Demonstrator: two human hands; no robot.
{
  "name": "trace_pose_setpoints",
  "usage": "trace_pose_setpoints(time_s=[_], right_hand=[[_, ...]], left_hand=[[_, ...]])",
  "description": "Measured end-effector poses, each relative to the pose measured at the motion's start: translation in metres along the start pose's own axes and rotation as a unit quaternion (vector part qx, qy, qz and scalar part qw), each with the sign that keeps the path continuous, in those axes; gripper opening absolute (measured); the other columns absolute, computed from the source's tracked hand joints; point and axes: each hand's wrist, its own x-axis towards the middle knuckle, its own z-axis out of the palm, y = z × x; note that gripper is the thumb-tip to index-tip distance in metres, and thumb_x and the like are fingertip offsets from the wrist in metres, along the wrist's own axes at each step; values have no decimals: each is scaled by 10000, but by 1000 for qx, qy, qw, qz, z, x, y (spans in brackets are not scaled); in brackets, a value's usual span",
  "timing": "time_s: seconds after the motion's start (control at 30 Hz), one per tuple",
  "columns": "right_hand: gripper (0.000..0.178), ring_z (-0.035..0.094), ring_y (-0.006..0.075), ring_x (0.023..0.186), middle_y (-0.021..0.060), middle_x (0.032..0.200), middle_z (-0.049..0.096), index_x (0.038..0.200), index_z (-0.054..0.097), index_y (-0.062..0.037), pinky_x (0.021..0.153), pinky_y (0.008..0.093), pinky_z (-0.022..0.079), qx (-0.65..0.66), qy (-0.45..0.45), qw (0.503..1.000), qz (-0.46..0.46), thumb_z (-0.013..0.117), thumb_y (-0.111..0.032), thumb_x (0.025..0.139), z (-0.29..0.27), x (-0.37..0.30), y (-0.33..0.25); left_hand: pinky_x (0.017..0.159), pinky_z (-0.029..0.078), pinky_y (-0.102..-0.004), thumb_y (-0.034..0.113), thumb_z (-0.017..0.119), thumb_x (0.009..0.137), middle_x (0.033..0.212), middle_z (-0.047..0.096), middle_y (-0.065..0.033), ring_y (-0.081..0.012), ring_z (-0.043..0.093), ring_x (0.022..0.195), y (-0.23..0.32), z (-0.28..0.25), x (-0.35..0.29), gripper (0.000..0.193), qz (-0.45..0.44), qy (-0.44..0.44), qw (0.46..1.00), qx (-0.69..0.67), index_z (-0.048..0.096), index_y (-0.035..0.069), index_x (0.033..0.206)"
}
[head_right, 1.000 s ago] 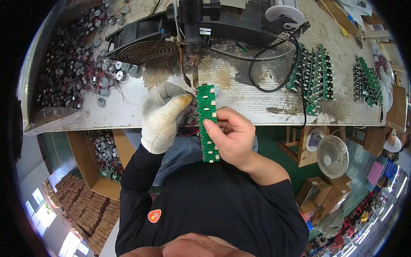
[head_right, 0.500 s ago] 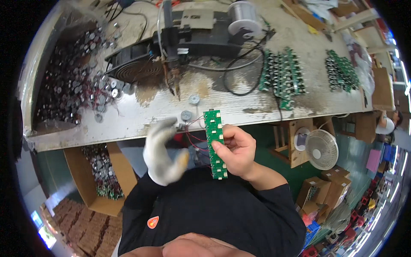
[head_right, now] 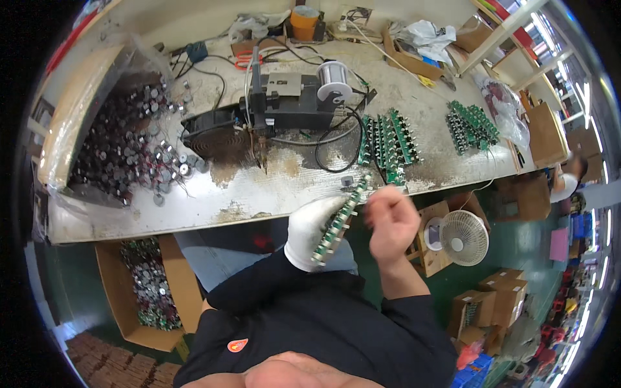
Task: The person takes circuit boards and small round components with wires, soldering the wires onto the circuit boards using a soldering iron.
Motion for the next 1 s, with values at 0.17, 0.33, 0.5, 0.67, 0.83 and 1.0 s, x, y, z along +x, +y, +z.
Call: trace_pose_setpoints(time_s=[0.17, 0.33, 0.5, 0.67, 0.83, 1.0], right_hand=[[146, 579, 181, 941, 125, 1022, 624, 1033, 561, 14, 855, 310, 436, 229, -65, 970, 43, 509, -98, 953, -2, 46, 19], [73, 571, 161, 827, 98, 926, 595, 918, 562, -6, 759, 300, 477, 298, -89, 949, 58, 517, -58, 941, -15, 60, 39], [87, 577, 136, 689, 83, 877, 596, 900, 572, -13, 538, 261, 480, 319, -83, 937, 119, 515, -65, 940, -8, 66, 42], [83, 555, 106, 582, 29, 718, 604, 880, 599, -52, 498, 232, 419, 310, 1, 927, 212, 574, -121, 919, 1, 74, 59], [99, 518, 73, 567, -10, 726, 603, 920, 611, -84, 472, 201, 372, 353, 50, 867, 347, 557, -167, 926, 6, 81, 80], [116, 490, 56, 543, -23, 677, 568, 802, 576, -102, 460, 182, 342, 248, 111, 937, 218, 596, -133, 913, 19, 81, 76]], left_hand=[[616, 481, -254, 59, 656, 847, 785, 635, -84, -87, 601, 700, 16, -7, 19, 168, -153, -65, 984, -65, 629, -3, 1001], [644, 485, -277, 88, 707, 803, 787, 635, -89, -142, 610, 703, 4, -1, 42, 238, -89, -4, 995, -49, 622, 2, 1008], [721, 496, -267, 87, 727, 796, 871, 683, -89, -130, 639, 828, 0, 11, 38, 262, -159, 76, 978, -111, 639, -14, 1022], [722, 495, -256, 85, 666, 850, 904, 680, -55, -106, 618, 804, -28, 17, 49, 199, -222, 116, 937, -245, 657, -5, 1028], [694, 532, -298, 23, 576, 868, 902, 671, -121, -194, 653, 760, -57, 27, 53, 170, -288, 155, 879, -348, 631, -48, 1013], [685, 501, -259, 80, 576, 908, 915, 662, -61, -129, 627, 754, -59, 38, 55, 157, -297, 222, 848, -378, 612, 6, 1041]])
